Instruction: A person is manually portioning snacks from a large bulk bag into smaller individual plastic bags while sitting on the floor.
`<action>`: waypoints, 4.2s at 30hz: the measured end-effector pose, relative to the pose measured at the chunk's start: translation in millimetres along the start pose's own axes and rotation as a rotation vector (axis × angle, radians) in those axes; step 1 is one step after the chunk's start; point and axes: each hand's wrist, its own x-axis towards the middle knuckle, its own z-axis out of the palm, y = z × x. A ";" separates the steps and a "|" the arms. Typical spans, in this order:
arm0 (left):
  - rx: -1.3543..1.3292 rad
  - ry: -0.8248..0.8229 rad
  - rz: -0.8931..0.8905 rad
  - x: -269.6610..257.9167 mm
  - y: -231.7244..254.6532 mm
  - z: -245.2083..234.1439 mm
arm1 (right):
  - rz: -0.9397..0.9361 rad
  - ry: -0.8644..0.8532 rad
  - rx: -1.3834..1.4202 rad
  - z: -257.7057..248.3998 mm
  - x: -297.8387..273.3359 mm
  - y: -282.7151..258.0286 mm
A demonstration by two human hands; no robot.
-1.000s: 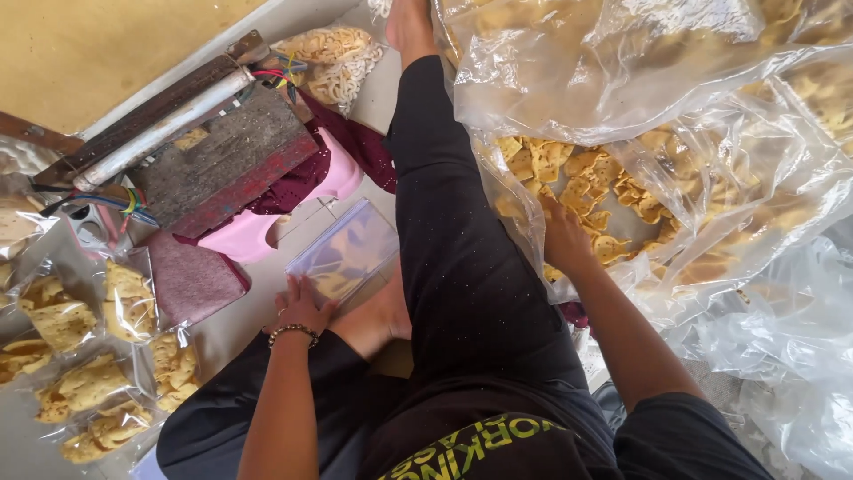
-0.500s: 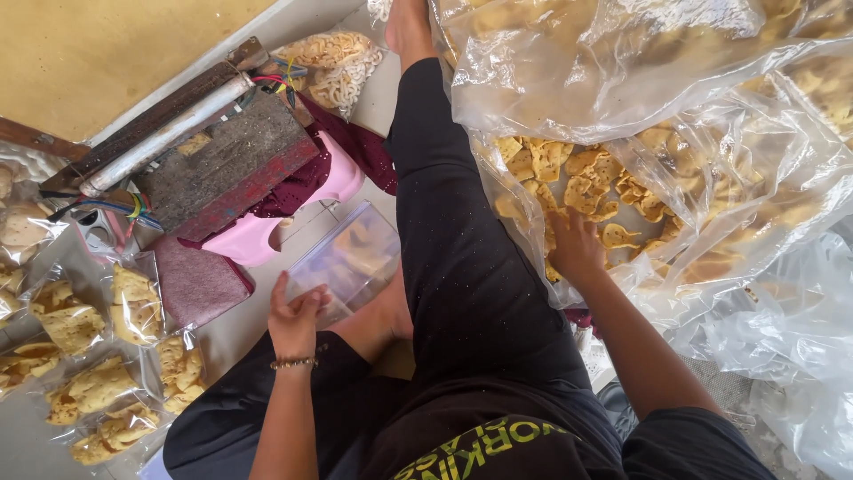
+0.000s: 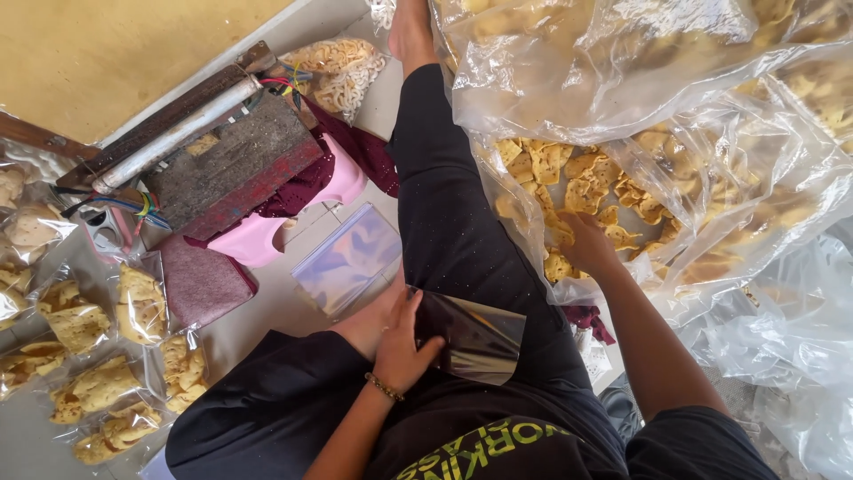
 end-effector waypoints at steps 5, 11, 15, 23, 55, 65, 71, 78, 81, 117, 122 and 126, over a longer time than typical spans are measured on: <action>0.045 -0.261 -0.343 -3.1 -7.4 3.8 | 0.023 0.085 0.338 -7.1 10.9 8.6; -0.609 -0.142 -0.663 -3.2 -12.6 -39.3 | 0.097 -0.158 1.519 -56.7 -8.7 15.7; -0.925 -0.038 -0.471 -4.4 -17.4 -76.1 | 0.071 -0.117 1.227 -77.7 -14.4 10.8; -0.769 0.409 -0.186 8.4 76.3 -130.6 | -0.269 -0.133 1.304 -144.2 -56.0 -76.9; -0.120 0.425 0.168 30.8 121.9 -124.5 | -0.958 0.200 -0.021 -144.4 -150.7 -293.7; -0.038 0.495 0.219 28.8 118.5 -126.2 | -1.056 0.177 0.208 -142.7 -148.3 -284.0; -0.034 0.542 0.191 26.4 122.5 -124.0 | -1.122 0.354 0.106 -142.8 -154.4 -288.8; -0.529 0.366 0.102 28.6 112.5 -115.7 | -1.172 0.352 -0.067 -157.6 -157.0 -288.7; -0.805 0.325 0.065 31.5 108.0 -114.0 | -1.212 0.283 -0.082 -164.8 -161.3 -291.6; -0.436 0.427 0.196 21.7 130.5 -130.8 | -1.132 -0.122 0.634 -198.6 -155.6 -265.1; -0.613 0.336 0.146 23.8 128.0 -119.5 | -1.154 -0.180 0.737 -186.6 -150.0 -270.1; -0.666 0.319 0.144 20.4 131.8 -118.7 | -1.072 -0.311 0.561 -187.5 -146.3 -268.9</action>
